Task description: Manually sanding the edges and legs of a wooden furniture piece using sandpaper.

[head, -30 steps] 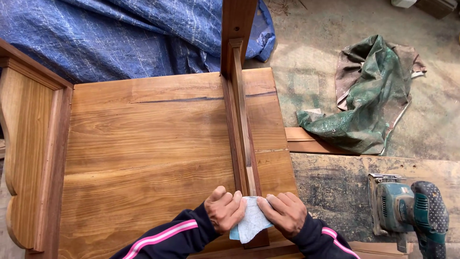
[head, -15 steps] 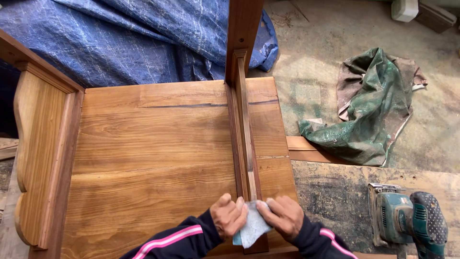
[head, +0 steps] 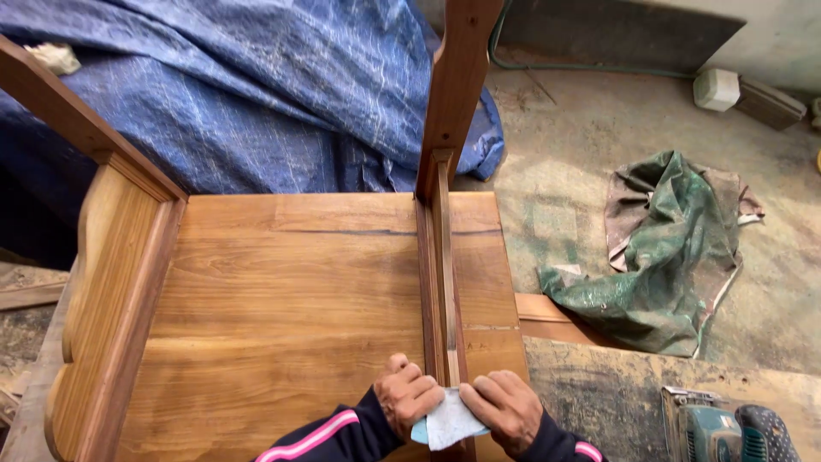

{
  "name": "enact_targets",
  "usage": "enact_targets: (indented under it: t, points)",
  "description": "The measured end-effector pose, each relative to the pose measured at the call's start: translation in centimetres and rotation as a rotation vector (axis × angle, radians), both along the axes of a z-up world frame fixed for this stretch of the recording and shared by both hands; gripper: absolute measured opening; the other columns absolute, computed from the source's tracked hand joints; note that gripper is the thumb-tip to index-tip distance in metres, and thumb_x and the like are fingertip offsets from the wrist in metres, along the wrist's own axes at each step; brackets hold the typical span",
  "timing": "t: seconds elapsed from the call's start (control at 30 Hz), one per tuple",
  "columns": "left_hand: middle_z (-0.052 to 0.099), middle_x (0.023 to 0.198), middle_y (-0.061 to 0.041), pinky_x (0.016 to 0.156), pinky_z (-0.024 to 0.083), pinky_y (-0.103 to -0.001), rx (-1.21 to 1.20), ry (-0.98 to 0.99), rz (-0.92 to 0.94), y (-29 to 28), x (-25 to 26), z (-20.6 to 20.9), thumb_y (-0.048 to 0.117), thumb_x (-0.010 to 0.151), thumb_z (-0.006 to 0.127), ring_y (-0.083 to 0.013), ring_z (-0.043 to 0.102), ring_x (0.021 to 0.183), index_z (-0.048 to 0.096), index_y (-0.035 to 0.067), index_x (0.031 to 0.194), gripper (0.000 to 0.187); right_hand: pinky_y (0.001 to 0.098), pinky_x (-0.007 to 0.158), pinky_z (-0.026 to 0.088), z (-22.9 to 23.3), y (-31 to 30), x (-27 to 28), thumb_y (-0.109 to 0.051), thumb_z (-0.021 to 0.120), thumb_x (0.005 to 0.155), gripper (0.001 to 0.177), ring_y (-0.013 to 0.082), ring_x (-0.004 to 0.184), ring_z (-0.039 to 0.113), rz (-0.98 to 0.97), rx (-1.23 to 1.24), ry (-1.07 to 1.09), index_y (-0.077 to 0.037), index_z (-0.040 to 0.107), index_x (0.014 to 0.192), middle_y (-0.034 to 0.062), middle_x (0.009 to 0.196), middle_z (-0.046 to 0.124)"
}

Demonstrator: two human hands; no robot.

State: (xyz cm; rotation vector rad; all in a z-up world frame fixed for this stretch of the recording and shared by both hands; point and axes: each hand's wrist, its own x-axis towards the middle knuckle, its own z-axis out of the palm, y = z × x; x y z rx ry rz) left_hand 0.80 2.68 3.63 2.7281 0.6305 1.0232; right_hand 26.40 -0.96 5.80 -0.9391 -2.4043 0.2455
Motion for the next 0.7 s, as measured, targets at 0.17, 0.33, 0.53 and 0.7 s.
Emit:
enact_targets:
  t: [0.17, 0.33, 0.53, 0.7]
  points:
    - [0.072, 0.075, -0.004, 0.068, 0.044, -0.04, -0.315, -0.141, 0.169, 2.0, 1.0, -3.5, 0.019, 0.081, 0.07, -0.0215, 0.069, 0.068, 0.074, 0.011, 0.087, 0.011, 0.0376, 0.075, 0.054, -2.5, 3.2, 0.1, -0.003, 0.064, 0.073, 0.04, 0.029, 0.085, 0.066, -0.082, -0.224, 0.073, -0.007, 0.071, 0.112, 0.009, 0.091, 0.068]
    - [0.074, 0.078, -0.011, 0.064, 0.055, -0.038, -0.864, -0.138, 0.262, 5.2, 1.1, -1.4, 0.02, 0.086, 0.076, -0.0293, 0.072, 0.07, 0.076, 0.011, 0.09, 0.01, 0.0356, 0.062, 0.055, -2.5, 6.6, -1.0, -0.014, 0.075, 0.083, 0.013, 0.0261, 0.07, 0.073, -0.309, -0.702, 0.267, -0.009, 0.07, 0.094, 0.0092, 0.073, 0.072]
    - [0.08, 0.084, -0.008, 0.071, 0.059, -0.032, -1.178, -0.201, 0.336, 10.4, 1.8, -3.0, 0.02, 0.079, 0.08, -0.0183, 0.074, 0.074, 0.081, 0.014, 0.104, 0.026, 0.0334, 0.059, 0.054, -3.5, 12.8, -0.8, -0.022, 0.08, 0.08, 0.017, 0.0221, 0.062, 0.071, -0.355, -0.766, 0.283, -0.01, 0.071, 0.087, 0.0085, 0.068, 0.072]
    - [0.079, 0.082, -0.008, 0.065, 0.056, -0.032, -1.396, -0.427, 0.506, 14.8, 3.5, -5.3, 0.023, 0.079, 0.079, -0.0124, 0.067, 0.068, 0.079, 0.006, 0.102, 0.028, 0.0339, 0.057, 0.052, -3.5, 17.8, -1.1, -0.023, 0.079, 0.079, 0.02, 0.0196, 0.061, 0.068, -0.438, -0.587, 0.368, -0.007, 0.07, 0.087, 0.0086, 0.069, 0.071]
